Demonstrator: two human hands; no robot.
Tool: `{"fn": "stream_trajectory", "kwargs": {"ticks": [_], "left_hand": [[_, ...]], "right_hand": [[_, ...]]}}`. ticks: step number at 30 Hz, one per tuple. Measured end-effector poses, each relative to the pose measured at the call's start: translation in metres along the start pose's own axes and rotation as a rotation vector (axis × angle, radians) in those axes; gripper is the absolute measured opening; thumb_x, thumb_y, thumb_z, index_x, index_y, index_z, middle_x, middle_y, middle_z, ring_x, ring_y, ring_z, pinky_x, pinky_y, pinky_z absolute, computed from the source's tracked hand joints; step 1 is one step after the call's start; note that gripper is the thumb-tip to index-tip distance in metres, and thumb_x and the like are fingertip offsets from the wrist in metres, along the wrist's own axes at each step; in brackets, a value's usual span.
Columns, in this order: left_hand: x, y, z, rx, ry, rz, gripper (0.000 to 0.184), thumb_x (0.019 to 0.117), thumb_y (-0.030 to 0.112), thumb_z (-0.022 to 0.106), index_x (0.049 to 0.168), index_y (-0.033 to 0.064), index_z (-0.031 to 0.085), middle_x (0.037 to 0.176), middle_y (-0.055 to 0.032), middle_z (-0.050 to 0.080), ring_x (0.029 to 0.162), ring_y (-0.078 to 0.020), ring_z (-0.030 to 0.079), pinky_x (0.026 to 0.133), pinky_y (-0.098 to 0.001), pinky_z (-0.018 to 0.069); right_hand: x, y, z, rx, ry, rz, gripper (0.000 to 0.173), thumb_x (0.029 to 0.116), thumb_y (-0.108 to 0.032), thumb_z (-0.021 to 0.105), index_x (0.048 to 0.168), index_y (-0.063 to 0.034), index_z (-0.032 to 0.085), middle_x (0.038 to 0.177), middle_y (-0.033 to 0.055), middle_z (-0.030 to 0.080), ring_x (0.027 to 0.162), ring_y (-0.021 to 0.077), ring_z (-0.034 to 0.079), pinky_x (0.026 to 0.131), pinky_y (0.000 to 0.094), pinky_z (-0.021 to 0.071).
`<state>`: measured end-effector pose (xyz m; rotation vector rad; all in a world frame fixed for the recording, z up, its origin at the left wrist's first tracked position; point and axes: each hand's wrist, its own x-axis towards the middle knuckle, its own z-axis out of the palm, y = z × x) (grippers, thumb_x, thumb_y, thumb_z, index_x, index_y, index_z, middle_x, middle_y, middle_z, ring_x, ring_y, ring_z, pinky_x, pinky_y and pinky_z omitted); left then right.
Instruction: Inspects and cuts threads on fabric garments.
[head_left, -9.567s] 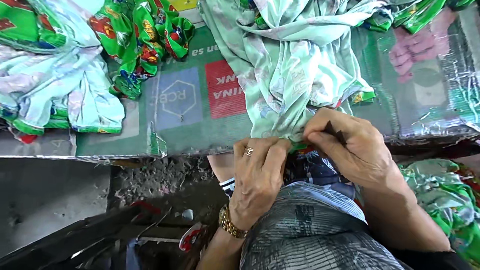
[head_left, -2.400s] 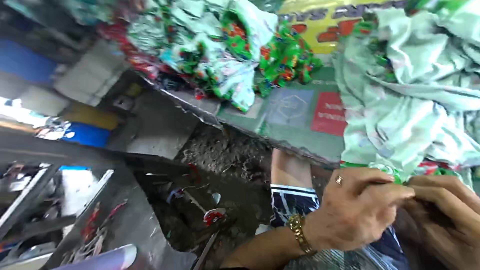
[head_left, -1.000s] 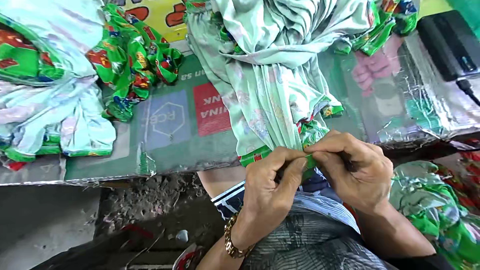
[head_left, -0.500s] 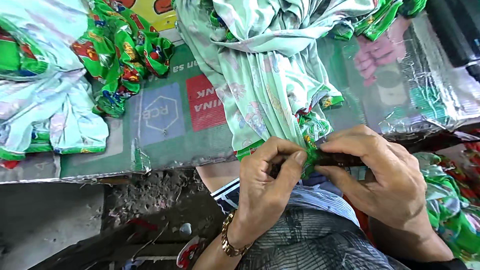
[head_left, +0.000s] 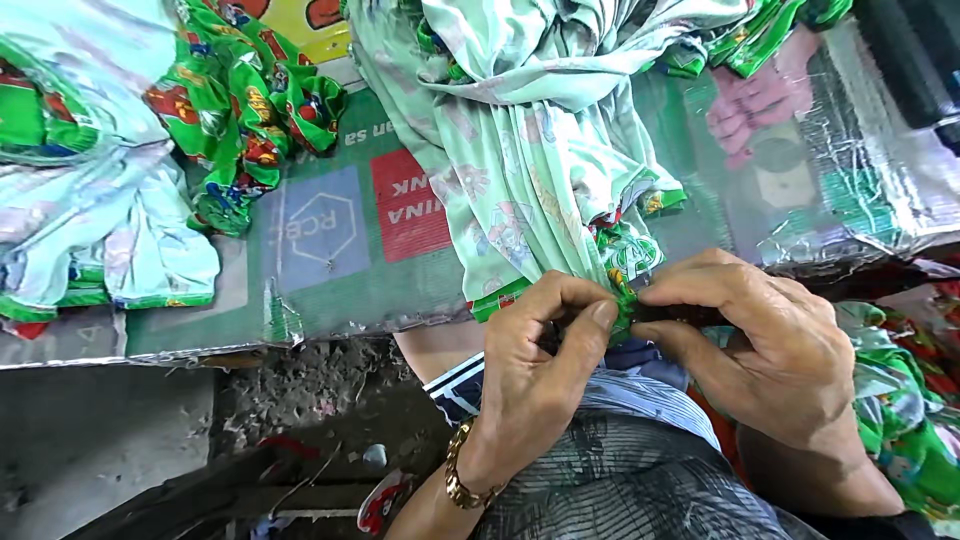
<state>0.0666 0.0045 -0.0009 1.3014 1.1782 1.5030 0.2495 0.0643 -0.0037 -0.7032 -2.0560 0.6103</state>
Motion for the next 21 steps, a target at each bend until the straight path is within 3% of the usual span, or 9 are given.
{"fn": "stream_trajectory", "kwargs": {"ticks": [12,18,21], "left_hand": [[0.0,-0.003,-0.001,-0.083,-0.007,-0.053,0.011,0.0982,0.004,0.059,0.095,0.0057,0.069,0.083,0.0033,0.065,0.076,-0.0007,0.062,0.072,-0.0174,0.0541],[-0.001,-0.006,-0.003,-0.041,-0.022,-0.01,0.01,0.1003,0.007,0.059,0.097,0.0044,0.068,0.082,0.0039,0.064,0.073,0.0012,0.06,0.068,-0.0154,0.0528],[-0.002,-0.007,-0.004,0.079,-0.088,0.035,0.01,0.1021,0.011,0.058,0.099,0.0042,0.065,0.085,0.0046,0.063,0.077,0.0025,0.06,0.069,-0.0141,0.0523]], "right_hand": [[0.0,0.006,0.004,0.091,-0.006,0.006,0.01,0.0995,-0.018,0.068,0.102,-0.0093,0.065,0.096,-0.0025,0.068,0.088,-0.0018,0.064,0.075,0.0112,0.0527],[0.007,0.016,0.011,0.451,-0.107,0.069,0.031,0.0955,-0.024,0.072,0.119,-0.0106,0.058,0.1,-0.0071,0.063,0.082,-0.0058,0.06,0.068,0.0092,0.0531],[0.015,0.014,0.02,0.525,-0.039,0.067,0.007,0.0969,-0.01,0.067,0.1,-0.004,0.066,0.087,-0.0036,0.063,0.075,-0.0033,0.058,0.064,0.01,0.0508]]}}
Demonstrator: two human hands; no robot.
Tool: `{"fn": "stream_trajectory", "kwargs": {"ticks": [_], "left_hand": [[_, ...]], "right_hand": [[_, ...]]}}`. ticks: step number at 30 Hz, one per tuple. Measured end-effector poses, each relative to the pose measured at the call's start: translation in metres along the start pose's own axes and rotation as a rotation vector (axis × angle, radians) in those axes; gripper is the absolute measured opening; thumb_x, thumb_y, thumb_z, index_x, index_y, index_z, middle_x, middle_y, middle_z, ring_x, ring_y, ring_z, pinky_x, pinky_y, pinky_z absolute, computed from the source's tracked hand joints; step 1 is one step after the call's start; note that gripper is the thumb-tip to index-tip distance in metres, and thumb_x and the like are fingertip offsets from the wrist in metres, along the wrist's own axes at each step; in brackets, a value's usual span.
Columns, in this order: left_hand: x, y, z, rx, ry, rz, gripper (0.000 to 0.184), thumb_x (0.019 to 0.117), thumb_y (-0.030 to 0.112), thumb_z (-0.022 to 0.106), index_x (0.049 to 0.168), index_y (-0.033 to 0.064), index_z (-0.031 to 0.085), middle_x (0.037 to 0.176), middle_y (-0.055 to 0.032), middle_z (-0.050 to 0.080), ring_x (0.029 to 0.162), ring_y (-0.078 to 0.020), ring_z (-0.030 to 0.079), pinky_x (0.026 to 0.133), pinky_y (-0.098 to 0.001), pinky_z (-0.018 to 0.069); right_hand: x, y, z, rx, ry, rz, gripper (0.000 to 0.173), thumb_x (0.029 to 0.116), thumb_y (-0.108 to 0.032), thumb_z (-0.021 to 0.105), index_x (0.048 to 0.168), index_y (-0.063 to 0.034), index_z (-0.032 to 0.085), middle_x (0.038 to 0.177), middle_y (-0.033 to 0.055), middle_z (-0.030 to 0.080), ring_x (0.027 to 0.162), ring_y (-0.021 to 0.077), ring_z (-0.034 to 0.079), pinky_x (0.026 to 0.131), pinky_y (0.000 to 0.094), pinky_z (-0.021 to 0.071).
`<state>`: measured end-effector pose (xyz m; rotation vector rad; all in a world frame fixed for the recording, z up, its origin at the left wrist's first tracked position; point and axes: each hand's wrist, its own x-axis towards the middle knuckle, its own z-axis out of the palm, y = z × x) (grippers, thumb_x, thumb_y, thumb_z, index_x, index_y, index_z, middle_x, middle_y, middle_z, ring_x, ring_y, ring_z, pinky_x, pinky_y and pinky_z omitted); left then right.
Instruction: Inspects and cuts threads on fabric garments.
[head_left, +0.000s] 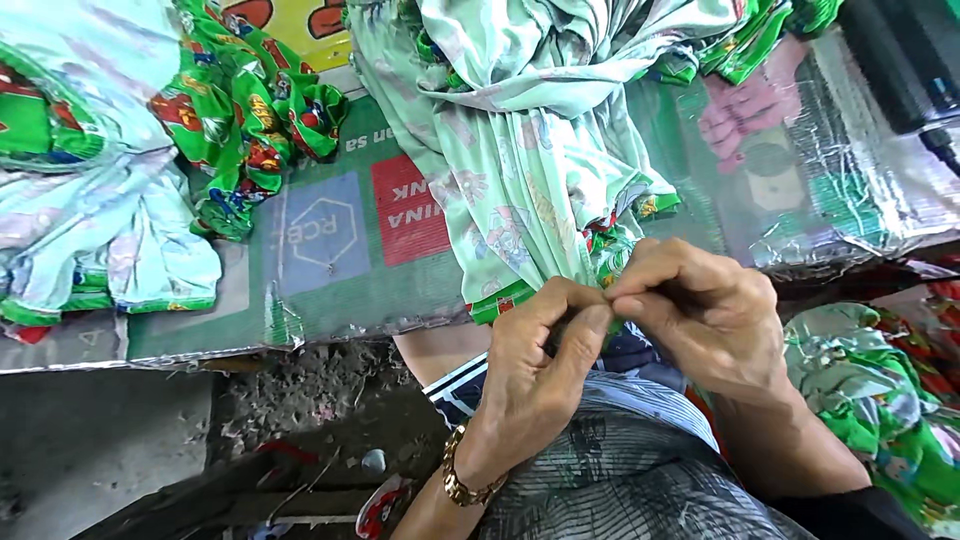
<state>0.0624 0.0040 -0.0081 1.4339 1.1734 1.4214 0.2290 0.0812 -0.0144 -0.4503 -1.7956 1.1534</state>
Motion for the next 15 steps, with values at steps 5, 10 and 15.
{"fn": "stream_trajectory", "kwargs": {"ticks": [5,10,15], "left_hand": [[-0.002,-0.002,-0.007,-0.094,-0.038,-0.032,0.005,0.0994,0.009,0.064,0.101,0.005,0.066,0.091,0.0031,0.064,0.083,-0.0004,0.062,0.076,-0.0171,0.0554],[-0.001,-0.006,-0.016,-0.346,-0.001,-0.118,0.007,0.1,0.015,0.064,0.101,0.0101,0.068,0.089,0.0048,0.065,0.082,-0.0012,0.063,0.077,-0.02,0.0561],[0.001,-0.005,-0.016,-0.431,0.028,-0.163,0.008,0.0981,0.017,0.067,0.102,0.0112,0.071,0.085,0.004,0.067,0.078,-0.0013,0.065,0.074,-0.0195,0.0567]], "right_hand": [[0.003,0.006,-0.005,0.046,0.094,0.064,0.009,0.1033,-0.016,0.058,0.097,-0.0119,0.063,0.08,-0.0085,0.057,0.061,-0.0049,0.05,0.052,0.01,0.044],[-0.003,0.007,-0.017,0.178,0.132,0.082,0.037,0.1086,-0.035,0.05,0.075,-0.0201,0.053,0.062,-0.0122,0.045,0.05,-0.0033,0.041,0.046,0.0135,0.0352],[0.001,0.005,-0.006,-0.036,-0.014,-0.085,0.032,0.0968,-0.038,0.071,0.107,-0.008,0.064,0.1,-0.0049,0.056,0.081,-0.0049,0.052,0.065,0.0085,0.045]]}}
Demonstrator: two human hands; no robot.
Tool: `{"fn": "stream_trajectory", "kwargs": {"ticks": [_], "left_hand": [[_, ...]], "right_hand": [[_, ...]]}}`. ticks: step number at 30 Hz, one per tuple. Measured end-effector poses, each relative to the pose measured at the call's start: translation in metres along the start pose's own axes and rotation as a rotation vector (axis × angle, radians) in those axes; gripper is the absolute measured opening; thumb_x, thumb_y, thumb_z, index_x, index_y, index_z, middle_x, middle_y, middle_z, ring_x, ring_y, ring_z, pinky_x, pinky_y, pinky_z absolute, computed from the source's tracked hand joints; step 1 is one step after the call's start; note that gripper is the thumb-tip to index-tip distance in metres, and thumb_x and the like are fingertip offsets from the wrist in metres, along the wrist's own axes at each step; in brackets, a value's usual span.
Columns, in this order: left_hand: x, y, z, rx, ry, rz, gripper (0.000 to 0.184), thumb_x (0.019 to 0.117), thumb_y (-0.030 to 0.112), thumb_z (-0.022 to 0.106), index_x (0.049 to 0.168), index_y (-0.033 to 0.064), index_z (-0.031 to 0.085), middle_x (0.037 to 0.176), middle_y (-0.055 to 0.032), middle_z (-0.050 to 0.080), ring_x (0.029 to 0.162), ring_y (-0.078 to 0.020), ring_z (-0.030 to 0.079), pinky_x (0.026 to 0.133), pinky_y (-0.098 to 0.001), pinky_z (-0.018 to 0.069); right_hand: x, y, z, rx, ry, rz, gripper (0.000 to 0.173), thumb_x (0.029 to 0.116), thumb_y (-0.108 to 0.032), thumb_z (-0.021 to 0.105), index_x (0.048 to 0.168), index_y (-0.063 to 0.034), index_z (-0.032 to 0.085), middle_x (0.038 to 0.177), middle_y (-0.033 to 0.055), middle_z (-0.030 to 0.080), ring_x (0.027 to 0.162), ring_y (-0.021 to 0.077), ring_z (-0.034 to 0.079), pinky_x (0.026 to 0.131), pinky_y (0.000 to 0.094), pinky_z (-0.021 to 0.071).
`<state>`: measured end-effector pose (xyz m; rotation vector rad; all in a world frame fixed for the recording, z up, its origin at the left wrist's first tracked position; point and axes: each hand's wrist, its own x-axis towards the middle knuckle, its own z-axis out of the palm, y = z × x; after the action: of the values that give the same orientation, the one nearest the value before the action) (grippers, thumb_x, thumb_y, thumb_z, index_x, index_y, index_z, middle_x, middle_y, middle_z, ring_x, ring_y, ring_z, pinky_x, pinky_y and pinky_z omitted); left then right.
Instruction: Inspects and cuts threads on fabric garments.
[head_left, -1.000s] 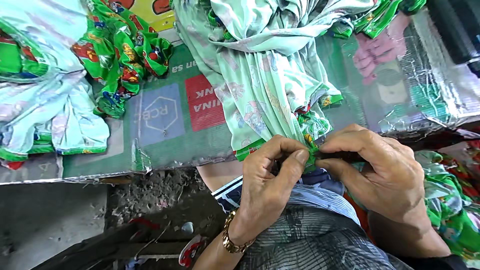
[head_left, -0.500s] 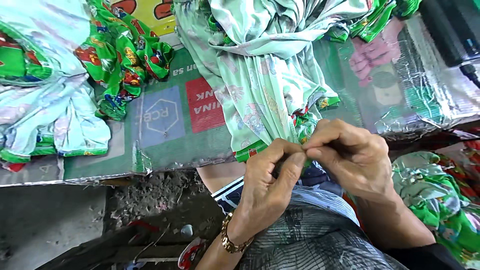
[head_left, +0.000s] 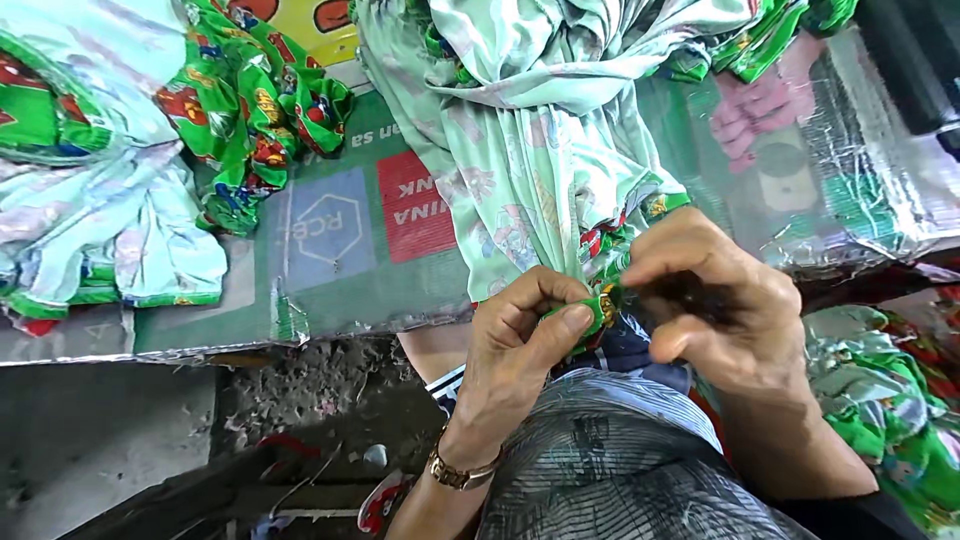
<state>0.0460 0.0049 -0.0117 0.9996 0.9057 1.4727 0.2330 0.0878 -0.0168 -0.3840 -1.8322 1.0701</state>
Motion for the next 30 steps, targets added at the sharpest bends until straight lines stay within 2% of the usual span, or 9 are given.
{"fn": "stream_trajectory", "kwargs": {"ticks": [3,7,14,16,18,20,21,26,30], "left_hand": [[0.0,0.0,0.001,-0.069,0.011,-0.008,0.009,0.0982,0.018,0.068,0.101,0.01,0.072,0.084,0.0025,0.068,0.077,-0.0019,0.065,0.073,-0.0196,0.057],[-0.001,-0.004,0.003,-0.191,0.072,-0.08,0.01,0.0964,0.022,0.071,0.096,0.0118,0.073,0.082,0.0017,0.068,0.077,-0.0039,0.066,0.076,-0.0229,0.0583],[-0.002,-0.004,-0.003,-0.276,0.062,-0.119,0.012,0.0962,0.025,0.071,0.097,0.0127,0.073,0.085,0.0007,0.068,0.08,-0.0059,0.068,0.077,-0.0246,0.0586],[-0.001,-0.003,-0.003,-0.285,0.056,-0.123,0.012,0.096,0.024,0.071,0.098,0.0125,0.073,0.085,0.0002,0.069,0.08,-0.0064,0.068,0.078,-0.0251,0.0589],[-0.001,-0.002,-0.002,-0.234,0.038,-0.099,0.011,0.0966,0.024,0.071,0.097,0.0124,0.073,0.084,0.0015,0.068,0.079,-0.0051,0.067,0.076,-0.0237,0.0585],[-0.001,0.0,-0.004,-0.129,-0.009,-0.048,0.011,0.097,0.023,0.07,0.098,0.0121,0.072,0.085,0.0032,0.068,0.08,-0.0031,0.066,0.076,-0.0218,0.0575],[-0.002,0.002,-0.006,-0.038,-0.05,-0.004,0.009,0.0974,0.021,0.069,0.1,0.0122,0.072,0.088,0.0043,0.069,0.082,-0.0021,0.066,0.077,-0.021,0.0573],[-0.012,0.014,-0.019,0.997,0.082,0.504,0.006,0.095,0.01,0.069,0.101,0.0091,0.068,0.094,0.0015,0.066,0.09,-0.0037,0.062,0.078,-0.0173,0.0522],[-0.012,0.013,-0.014,0.689,0.303,0.57,0.011,0.0975,0.011,0.067,0.108,0.0147,0.066,0.106,0.0047,0.069,0.098,-0.0051,0.068,0.082,-0.0198,0.059]], "right_hand": [[0.002,0.0,0.017,-0.094,0.038,-0.087,0.032,0.0907,-0.028,0.08,0.104,-0.0073,0.059,0.098,-0.0007,0.058,0.084,-0.0012,0.058,0.069,0.0104,0.051],[0.004,0.003,0.028,-0.191,0.112,-0.192,0.01,0.0979,-0.009,0.069,0.094,-0.0025,0.063,0.089,0.003,0.064,0.084,0.0032,0.064,0.074,0.0153,0.0554],[-0.002,-0.002,0.007,0.175,0.133,-0.043,0.026,0.1092,-0.029,0.05,0.087,-0.0151,0.055,0.071,-0.0073,0.048,0.059,-0.0016,0.046,0.052,0.0144,0.0406],[-0.004,-0.004,0.005,0.222,0.091,-0.047,0.036,0.1095,-0.029,0.049,0.077,-0.0146,0.048,0.063,-0.006,0.042,0.056,-0.0001,0.043,0.052,0.0167,0.0374],[-0.001,-0.004,0.003,0.043,-0.004,-0.035,0.023,0.1053,-0.026,0.06,0.089,-0.0094,0.057,0.081,-0.0028,0.055,0.072,-0.0009,0.054,0.063,0.0138,0.0479],[0.003,-0.001,0.006,-0.191,-0.086,0.002,0.019,0.0978,-0.021,0.069,0.11,-0.0072,0.067,0.109,0.0002,0.06,0.089,-0.0011,0.059,0.073,0.0115,0.0518],[0.004,0.001,0.008,-0.265,-0.09,-0.006,0.014,0.0945,-0.014,0.069,0.107,-0.007,0.068,0.112,0.0024,0.061,0.094,0.001,0.061,0.076,0.0128,0.0532],[-0.007,0.0,0.009,-0.356,0.095,-0.198,0.009,0.0956,-0.007,0.065,0.097,-0.0064,0.057,0.097,0.0043,0.065,0.09,0.0051,0.065,0.076,0.0163,0.0549],[-0.016,-0.008,0.022,-0.429,0.051,-0.241,0.008,0.1009,-0.014,0.062,0.098,-0.0075,0.059,0.092,0.0061,0.066,0.085,0.0088,0.065,0.073,0.0186,0.0525]]}}
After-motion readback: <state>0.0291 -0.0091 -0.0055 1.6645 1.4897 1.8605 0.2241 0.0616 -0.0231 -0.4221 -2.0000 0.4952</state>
